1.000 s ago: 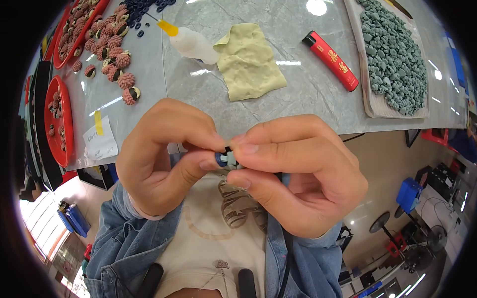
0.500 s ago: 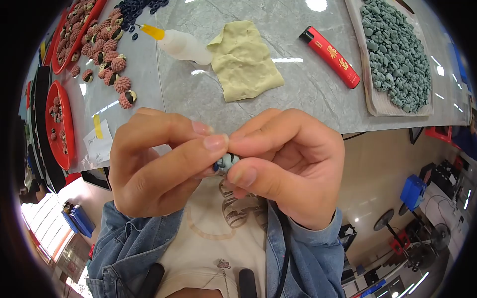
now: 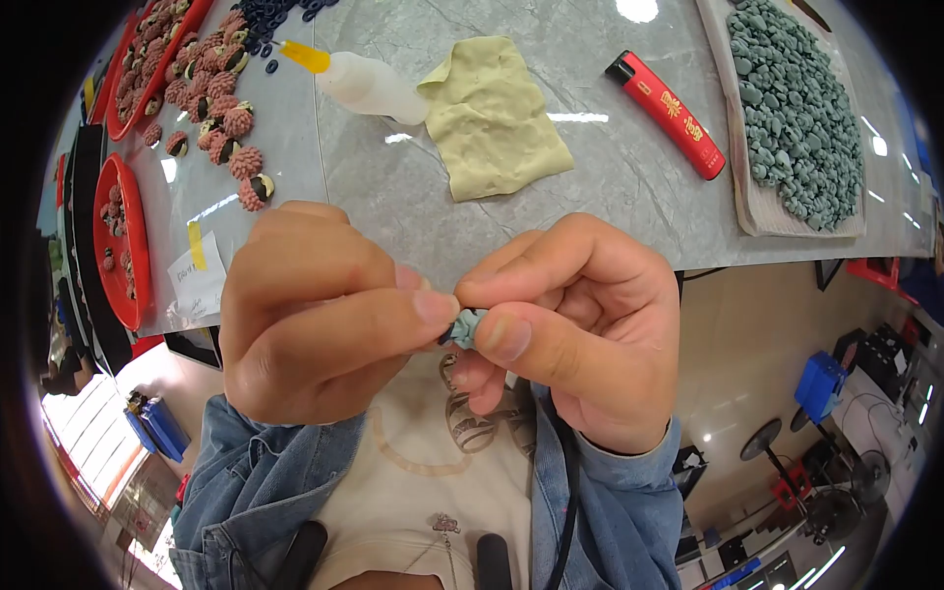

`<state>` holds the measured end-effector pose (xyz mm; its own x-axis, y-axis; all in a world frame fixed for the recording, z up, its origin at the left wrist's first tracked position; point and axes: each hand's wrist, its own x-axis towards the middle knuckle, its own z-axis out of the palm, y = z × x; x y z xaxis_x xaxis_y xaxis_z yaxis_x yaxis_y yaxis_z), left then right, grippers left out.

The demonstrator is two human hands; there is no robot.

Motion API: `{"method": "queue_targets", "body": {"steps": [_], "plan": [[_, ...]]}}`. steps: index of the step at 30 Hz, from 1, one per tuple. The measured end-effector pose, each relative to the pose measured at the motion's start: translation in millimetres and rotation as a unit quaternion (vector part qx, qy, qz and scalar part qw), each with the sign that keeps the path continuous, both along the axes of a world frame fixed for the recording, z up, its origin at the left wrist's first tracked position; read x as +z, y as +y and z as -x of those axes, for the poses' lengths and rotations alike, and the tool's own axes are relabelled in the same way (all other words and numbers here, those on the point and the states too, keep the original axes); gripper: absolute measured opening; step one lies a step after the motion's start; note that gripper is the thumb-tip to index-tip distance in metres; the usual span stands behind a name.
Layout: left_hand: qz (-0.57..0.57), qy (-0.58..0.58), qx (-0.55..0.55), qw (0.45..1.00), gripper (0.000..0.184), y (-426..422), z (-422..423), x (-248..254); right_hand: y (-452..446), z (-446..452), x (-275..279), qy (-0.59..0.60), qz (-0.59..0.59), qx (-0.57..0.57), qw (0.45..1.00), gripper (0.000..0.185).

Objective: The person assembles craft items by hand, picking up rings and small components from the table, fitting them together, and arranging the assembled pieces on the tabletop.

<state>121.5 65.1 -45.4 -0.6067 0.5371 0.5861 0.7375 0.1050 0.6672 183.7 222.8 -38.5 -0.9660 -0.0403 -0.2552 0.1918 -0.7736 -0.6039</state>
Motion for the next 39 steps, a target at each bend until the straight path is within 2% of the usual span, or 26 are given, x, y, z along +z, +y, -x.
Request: {"method": "queue_targets", "body": {"steps": [1,6,9,10,13,17,22,25,26,29,38,39], "plan": [[0.012,0.034,0.004,0.999,0.024,-0.7,-0.1,-0.7,-0.1,-0.6,-0.3,0.001,-0.001,-0.001,1.000,0.010],[0.006,0.038,0.026,0.999,0.022,1.3,-1.2,-0.8,-2.9,-2.7,1.2,-0.017,-0.021,-0.022,0.999,0.012],[-0.003,-0.066,-0.021,0.998,0.020,-1.8,3.7,1.7,-8.6,-3.1,-1.6,0.040,-0.172,-0.036,0.984,0.024],[-0.003,-0.066,-0.020,0.998,0.020,-1.8,3.5,2.5,-10.0,-3.0,-2.4,0.040,-0.171,-0.036,0.984,0.024],[-0.051,-0.219,-0.044,0.973,0.020,-1.2,1.3,4.6,-13.2,-2.9,-4.7,0.083,-0.184,-0.071,0.977,0.022],[-0.062,-0.275,-0.061,0.957,0.021,-1.7,2.9,5.4,-14.3,-3.4,-8.1,0.110,-0.180,-0.078,0.974,0.020],[-0.062,-0.244,-0.053,0.966,0.023,-0.1,3.6,2.8,-16.2,-4.1,-8.3,0.070,-0.125,-0.070,0.987,0.019],[-0.036,-0.128,-0.024,0.991,0.026,1.0,5.0,2.2,-16.9,-5.6,-9.5,0.058,-0.132,-0.073,0.987,0.021],[-0.035,-0.129,-0.024,0.991,0.026,0.6,4.9,2.7,-17.1,-6.0,-10.2,0.057,-0.132,-0.073,0.987,0.021],[0.009,-0.082,-0.011,0.997,0.028,-1.4,4.2,4.9,-17.2,-6.6,-12.6,0.109,-0.251,-0.119,0.955,0.024],[-0.021,-0.106,-0.013,0.994,0.026,1.9,4.6,-0.4,-12.4,-3.1,-10.0,0.084,-0.242,-0.094,0.962,0.027],[-0.010,-0.081,-0.024,0.996,0.026,0.7,5.7,-0.4,-11.8,-3.3,-10.0,0.083,-0.246,-0.092,0.961,0.027]]}}
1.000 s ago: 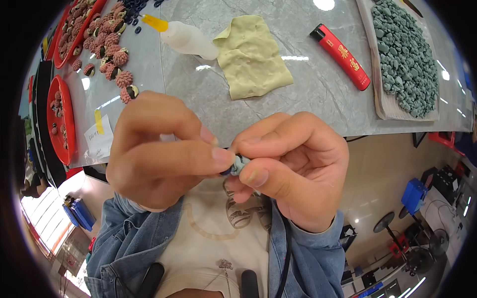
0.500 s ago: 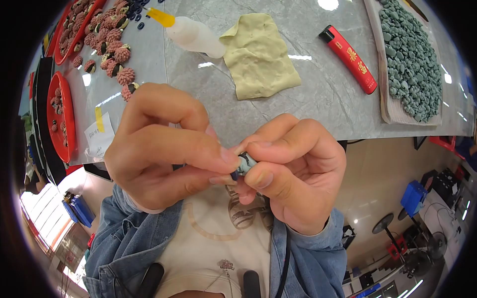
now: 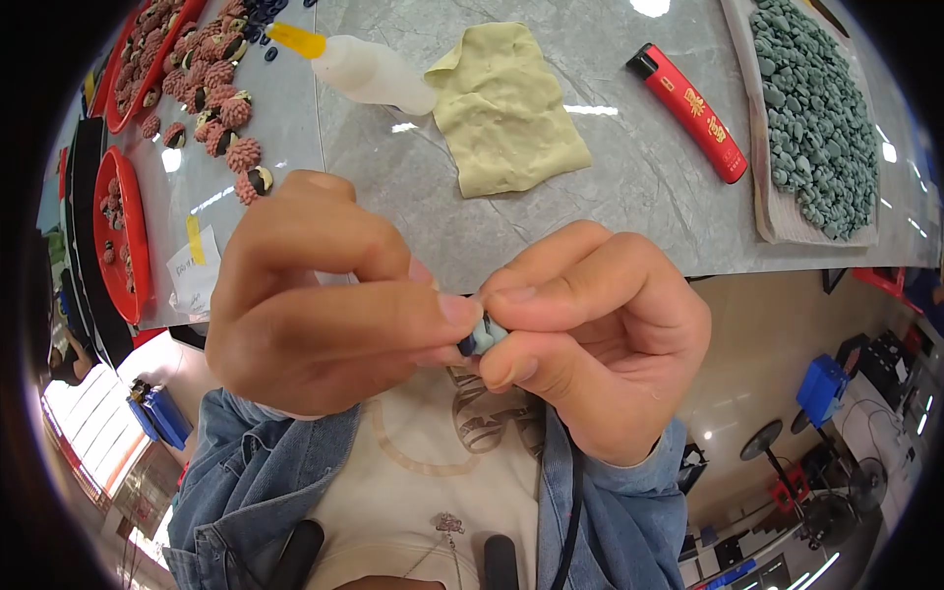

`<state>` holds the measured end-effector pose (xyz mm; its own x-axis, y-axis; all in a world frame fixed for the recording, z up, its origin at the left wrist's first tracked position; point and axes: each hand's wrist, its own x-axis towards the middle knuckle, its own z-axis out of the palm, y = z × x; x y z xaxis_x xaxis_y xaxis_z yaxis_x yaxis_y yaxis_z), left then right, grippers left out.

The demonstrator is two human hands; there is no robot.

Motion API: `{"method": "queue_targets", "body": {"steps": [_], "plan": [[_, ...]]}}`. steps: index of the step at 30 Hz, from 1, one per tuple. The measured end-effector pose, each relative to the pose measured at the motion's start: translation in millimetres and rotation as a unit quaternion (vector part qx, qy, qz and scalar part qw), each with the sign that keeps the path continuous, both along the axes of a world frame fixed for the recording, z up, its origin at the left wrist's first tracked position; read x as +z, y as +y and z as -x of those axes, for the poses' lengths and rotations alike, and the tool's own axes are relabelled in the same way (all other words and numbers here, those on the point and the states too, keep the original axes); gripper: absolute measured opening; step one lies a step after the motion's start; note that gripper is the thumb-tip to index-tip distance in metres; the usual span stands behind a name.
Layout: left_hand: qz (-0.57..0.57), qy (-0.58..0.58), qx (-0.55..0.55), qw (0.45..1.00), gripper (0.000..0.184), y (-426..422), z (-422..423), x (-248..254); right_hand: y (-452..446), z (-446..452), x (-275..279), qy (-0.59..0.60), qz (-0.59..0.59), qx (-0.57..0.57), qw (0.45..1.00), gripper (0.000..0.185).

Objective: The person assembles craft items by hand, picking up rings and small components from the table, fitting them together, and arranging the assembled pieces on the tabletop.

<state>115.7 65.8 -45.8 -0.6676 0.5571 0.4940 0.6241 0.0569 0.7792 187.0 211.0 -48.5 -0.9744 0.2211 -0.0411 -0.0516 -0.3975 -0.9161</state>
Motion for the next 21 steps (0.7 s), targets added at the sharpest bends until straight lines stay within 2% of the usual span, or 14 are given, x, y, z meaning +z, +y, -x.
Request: {"method": "queue_targets", "body": {"steps": [3,6,7,9,11,14,15,16,17,19,21], "plan": [[0.017,0.052,-0.024,0.998,0.025,-5.2,2.9,1.9,1.1,-0.1,1.1,-0.002,-0.010,0.003,1.000,0.028],[0.088,0.099,-0.031,0.991,0.024,-7.6,2.4,6.4,3.2,-0.5,4.8,-0.055,0.017,0.021,0.998,0.029],[0.084,0.100,-0.033,0.991,0.024,-5.5,2.8,7.4,5.1,-0.3,4.4,-0.054,0.013,0.018,0.998,0.029],[0.082,0.051,-0.045,0.994,0.023,-0.9,3.4,9.8,10.0,-0.2,1.1,-0.021,0.080,0.047,0.996,0.016],[0.078,0.029,-0.050,0.995,0.022,0.1,3.9,14.0,15.9,2.2,2.9,-0.002,0.109,0.062,0.992,0.016],[0.079,0.017,-0.016,0.997,0.019,-10.9,4.7,22.8,32.4,6.2,10.1,0.032,0.044,-0.009,0.998,0.014],[0.083,0.039,0.029,0.995,0.017,-14.9,3.0,25.3,43.4,5.4,11.2,0.035,0.041,-0.009,0.998,0.014],[0.086,0.061,0.075,0.992,0.015,-19.5,2.0,27.7,57.1,3.8,12.0,0.024,-0.061,-0.043,0.997,0.015],[0.085,0.065,0.076,0.991,0.015,-24.4,3.3,29.9,63.4,5.2,13.3,0.013,-0.161,-0.077,0.984,0.017],[0.095,0.081,0.148,0.981,0.012,-34.9,6.2,34.2,66.7,8.0,11.8,-0.001,-0.195,-0.077,0.978,0.018],[0.089,0.062,0.136,0.985,0.011,-42.6,7.4,32.7,67.7,13.1,9.7,-0.037,-0.262,-0.078,0.961,0.021]]}}
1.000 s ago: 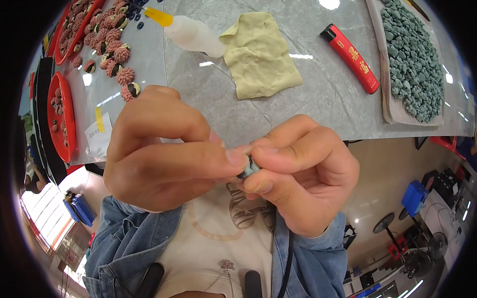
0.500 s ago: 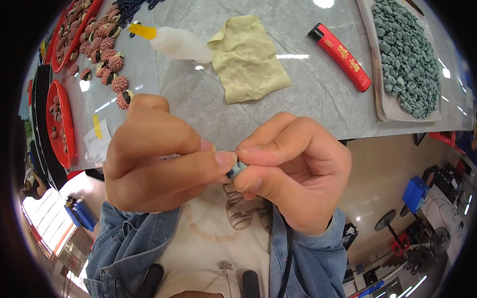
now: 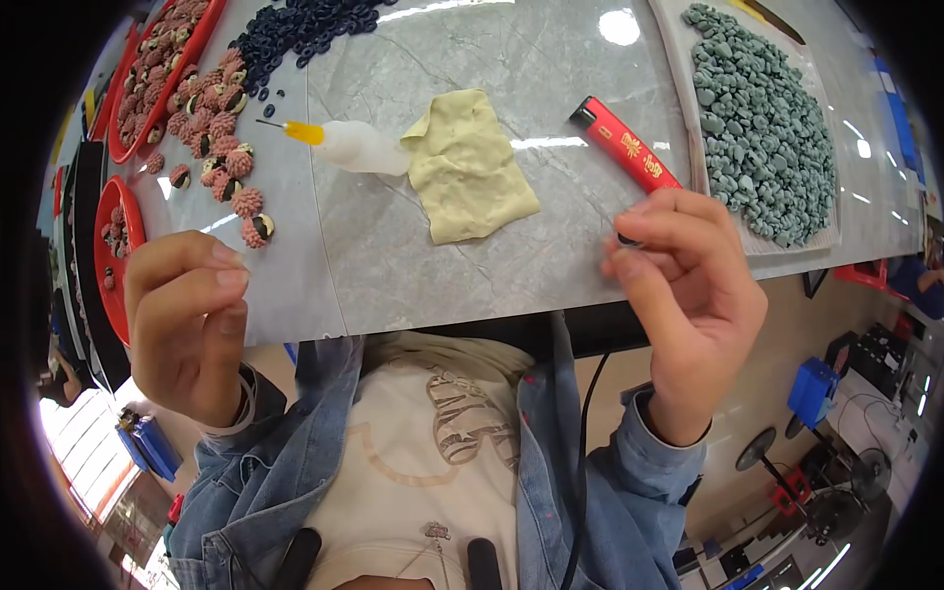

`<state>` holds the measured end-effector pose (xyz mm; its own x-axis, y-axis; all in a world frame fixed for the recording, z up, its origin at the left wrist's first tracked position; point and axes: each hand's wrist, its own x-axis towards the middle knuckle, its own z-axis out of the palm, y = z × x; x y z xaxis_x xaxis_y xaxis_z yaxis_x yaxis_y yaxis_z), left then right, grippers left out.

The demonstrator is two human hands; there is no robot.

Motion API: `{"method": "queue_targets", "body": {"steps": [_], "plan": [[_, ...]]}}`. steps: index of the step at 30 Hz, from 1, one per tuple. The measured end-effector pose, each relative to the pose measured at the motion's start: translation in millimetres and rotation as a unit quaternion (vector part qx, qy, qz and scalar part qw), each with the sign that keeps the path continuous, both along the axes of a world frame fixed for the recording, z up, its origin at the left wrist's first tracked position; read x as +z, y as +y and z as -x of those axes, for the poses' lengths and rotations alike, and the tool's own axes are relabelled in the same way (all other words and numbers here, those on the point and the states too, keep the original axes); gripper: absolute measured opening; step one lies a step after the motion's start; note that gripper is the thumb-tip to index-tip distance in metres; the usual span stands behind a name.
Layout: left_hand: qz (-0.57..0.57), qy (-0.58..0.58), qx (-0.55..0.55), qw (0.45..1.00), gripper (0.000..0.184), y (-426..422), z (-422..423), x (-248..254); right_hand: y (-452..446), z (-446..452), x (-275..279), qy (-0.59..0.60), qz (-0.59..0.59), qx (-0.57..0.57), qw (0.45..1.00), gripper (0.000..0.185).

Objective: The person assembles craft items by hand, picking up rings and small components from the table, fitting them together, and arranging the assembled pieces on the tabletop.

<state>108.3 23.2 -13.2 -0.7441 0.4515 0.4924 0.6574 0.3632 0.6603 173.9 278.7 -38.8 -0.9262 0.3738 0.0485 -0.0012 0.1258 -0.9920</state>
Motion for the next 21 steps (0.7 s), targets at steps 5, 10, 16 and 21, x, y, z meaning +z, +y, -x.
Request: {"method": "queue_targets", "body": {"steps": [5,10,16,21], "plan": [[-0.058,-0.183,-0.097,0.976,0.017,-20.7,-2.6,3.1,-4.0,15.6,-7.9,0.049,-0.215,0.021,0.975,0.018],[0.001,-0.265,-0.148,0.953,0.019,-35.7,-4.8,6.0,-4.6,19.1,-6.8,0.087,-0.381,0.040,0.920,0.018],[0.165,-0.051,-0.022,0.985,0.017,-56.7,30.3,38.9,48.9,7.0,18.4,0.078,-0.498,-0.089,0.859,0.022],[0.277,0.045,0.011,0.960,0.015,-27.2,72.9,28.9,110.5,19.0,15.1,0.001,-0.527,-0.102,0.844,0.018]]}}
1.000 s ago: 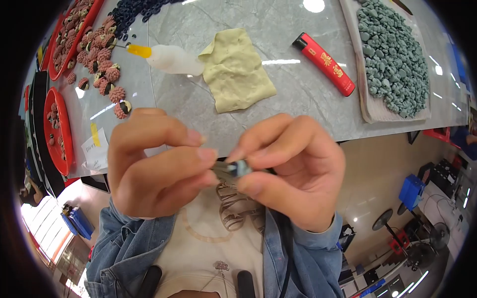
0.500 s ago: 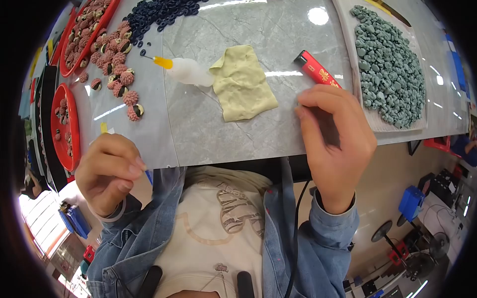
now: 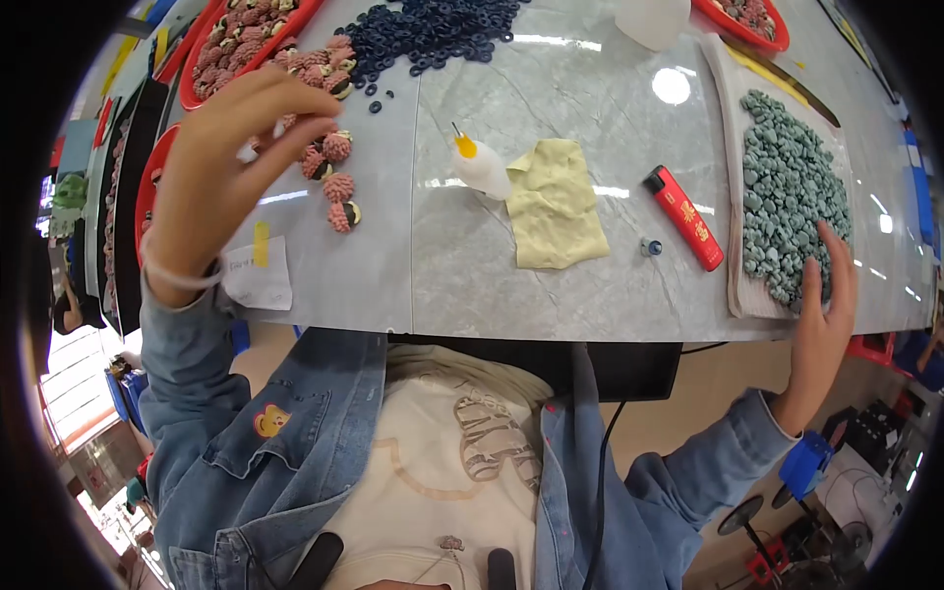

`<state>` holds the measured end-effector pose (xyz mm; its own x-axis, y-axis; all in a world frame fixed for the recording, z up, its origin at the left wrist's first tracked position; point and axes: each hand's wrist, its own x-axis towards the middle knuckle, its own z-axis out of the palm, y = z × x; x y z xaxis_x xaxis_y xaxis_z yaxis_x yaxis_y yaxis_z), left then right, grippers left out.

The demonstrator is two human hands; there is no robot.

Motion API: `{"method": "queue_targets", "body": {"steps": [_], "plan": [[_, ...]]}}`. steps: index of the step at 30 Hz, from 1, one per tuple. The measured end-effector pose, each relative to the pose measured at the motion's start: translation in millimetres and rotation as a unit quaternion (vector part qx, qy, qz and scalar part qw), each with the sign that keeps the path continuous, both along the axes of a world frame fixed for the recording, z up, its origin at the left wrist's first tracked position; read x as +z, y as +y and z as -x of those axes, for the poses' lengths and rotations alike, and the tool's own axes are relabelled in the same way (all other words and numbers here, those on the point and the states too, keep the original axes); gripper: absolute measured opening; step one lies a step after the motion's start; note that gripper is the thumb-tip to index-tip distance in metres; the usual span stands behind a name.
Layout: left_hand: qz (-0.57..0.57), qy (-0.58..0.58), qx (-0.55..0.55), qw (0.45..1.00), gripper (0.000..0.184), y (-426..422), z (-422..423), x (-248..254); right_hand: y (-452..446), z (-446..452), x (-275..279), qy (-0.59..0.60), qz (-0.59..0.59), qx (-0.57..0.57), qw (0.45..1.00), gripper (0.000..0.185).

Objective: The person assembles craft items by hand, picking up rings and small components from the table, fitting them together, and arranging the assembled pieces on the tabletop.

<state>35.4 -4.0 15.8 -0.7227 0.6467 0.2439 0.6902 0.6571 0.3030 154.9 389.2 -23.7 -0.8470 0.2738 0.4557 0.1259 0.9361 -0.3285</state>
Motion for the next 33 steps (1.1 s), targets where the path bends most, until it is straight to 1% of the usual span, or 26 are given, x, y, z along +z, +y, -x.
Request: {"method": "queue_targets", "body": {"steps": [1,2,5,6,8,10,12,14,15,16,17,19,20,21,22,23,24,26,27,28,29,30,31,32,33], "plan": [[0.063,0.082,-0.033,0.994,0.017,5.7,3.9,-4.0,8.4,0.9,-4.3,-0.018,0.005,0.005,1.000,0.020],[0.061,0.086,-0.031,0.994,0.017,7.6,6.6,-6.3,13.3,3.0,-6.8,-0.037,0.007,0.010,0.999,0.021],[0.067,0.204,-0.061,0.975,0.013,13.9,10.9,-15.0,18.5,5.8,-6.0,-0.066,0.009,0.005,0.998,0.022],[0.065,0.202,-0.065,0.975,0.013,13.9,12.2,-18.1,19.0,6.3,-5.1,-0.075,0.007,-0.003,0.997,0.022],[0.091,0.192,-0.038,0.976,0.009,9.2,16.4,-24.4,21.4,7.6,-3.5,-0.087,0.001,-0.019,0.996,0.021],[0.096,0.184,-0.032,0.978,0.009,8.4,20.2,-28.8,20.6,8.8,-4.6,-0.062,-0.002,-0.029,0.998,0.019],[0.088,0.183,-0.025,0.979,0.004,11.0,20.6,-30.6,18.7,8.8,-3.4,-0.051,-0.013,-0.046,0.998,0.018],[0.075,0.180,-0.026,0.980,0.002,16.4,17.2,-30.3,13.7,12.3,-3.0,0.003,0.000,-0.032,0.999,0.016],[0.028,0.101,0.008,0.994,0.001,17.5,13.6,-26.8,11.9,12.3,-1.8,0.030,0.008,-0.021,0.999,0.015],[-0.016,0.020,0.044,0.999,0.001,17.0,8.5,-21.3,10.8,11.2,0.3,0.030,0.004,-0.024,0.999,0.015],[-0.058,-0.061,0.080,0.993,0.002,15.4,2.1,-14.1,9.1,10.3,2.3,0.055,0.020,-0.017,0.998,0.015],[-0.065,-0.094,0.112,0.987,0.004,9.1,-19.6,10.3,2.7,7.9,5.0,0.104,0.057,-0.002,0.993,0.015],[-0.064,-0.097,0.112,0.987,0.004,6.2,-33.2,12.9,-3.8,5.1,7.9,0.101,0.058,-0.002,0.993,0.015],[-0.163,-0.138,0.084,0.973,0.009,3.5,-46.4,15.5,-12.7,0.9,12.2,0.111,0.138,0.005,0.984,0.016],[-0.259,-0.177,0.057,0.948,0.015,2.0,-56.8,17.5,-22.8,-4.0,16.0,0.120,0.218,0.012,0.968,0.017],[-0.297,-0.234,0.043,0.925,0.019,5.5,-66.9,15.6,-33.7,-8.8,18.0,0.125,0.298,0.016,0.946,0.018],[-0.334,-0.292,0.031,0.896,0.024,12.7,-77.5,9.9,-46.5,-13.2,18.3,0.116,0.302,0.014,0.946,0.018],[-0.399,-0.388,0.008,0.830,0.026,28.3,-90.1,-11.5,-78.7,-17.3,15.1,0.108,0.389,0.138,0.904,0.021],[-0.430,-0.450,0.030,0.782,0.026,38.1,-95.4,-15.9,-95.4,-18.6,14.0,0.106,0.429,0.199,0.875,0.022],[-0.459,-0.507,0.052,0.728,0.026,46.9,-99.8,-19.9,-112.0,-21.0,14.5,0.105,0.432,0.201,0.873,0.022],[-0.459,-0.507,0.055,0.728,0.026,53.0,-101.4,-25.4,-127.2,-23.9,15.8,0.061,0.465,0.226,0.854,0.018],[-0.487,-0.520,0.040,0.701,0.025,57.3,-102.0,-31.7,-138.3,-26.8,15.6,0.017,0.495,0.250,0.832,0.016],[-0.512,-0.534,0.025,0.672,0.024,59.5,-101.7,-35.7,-144.4,-27.7,13.7,0.016,0.494,0.248,0.833,0.016],[-0.513,-0.535,0.024,0.671,0.024,60.9,-101.5,-37.0,-147.9,-27.3,11.3,-0.002,0.505,0.278,0.817,0.017],[-0.510,-0.555,0.030,0.656,0.023,62.8,-100.9,-37.6,-149.8,-26.6,8.4,-0.020,0.515,0.308,0.800,0.019]]}}
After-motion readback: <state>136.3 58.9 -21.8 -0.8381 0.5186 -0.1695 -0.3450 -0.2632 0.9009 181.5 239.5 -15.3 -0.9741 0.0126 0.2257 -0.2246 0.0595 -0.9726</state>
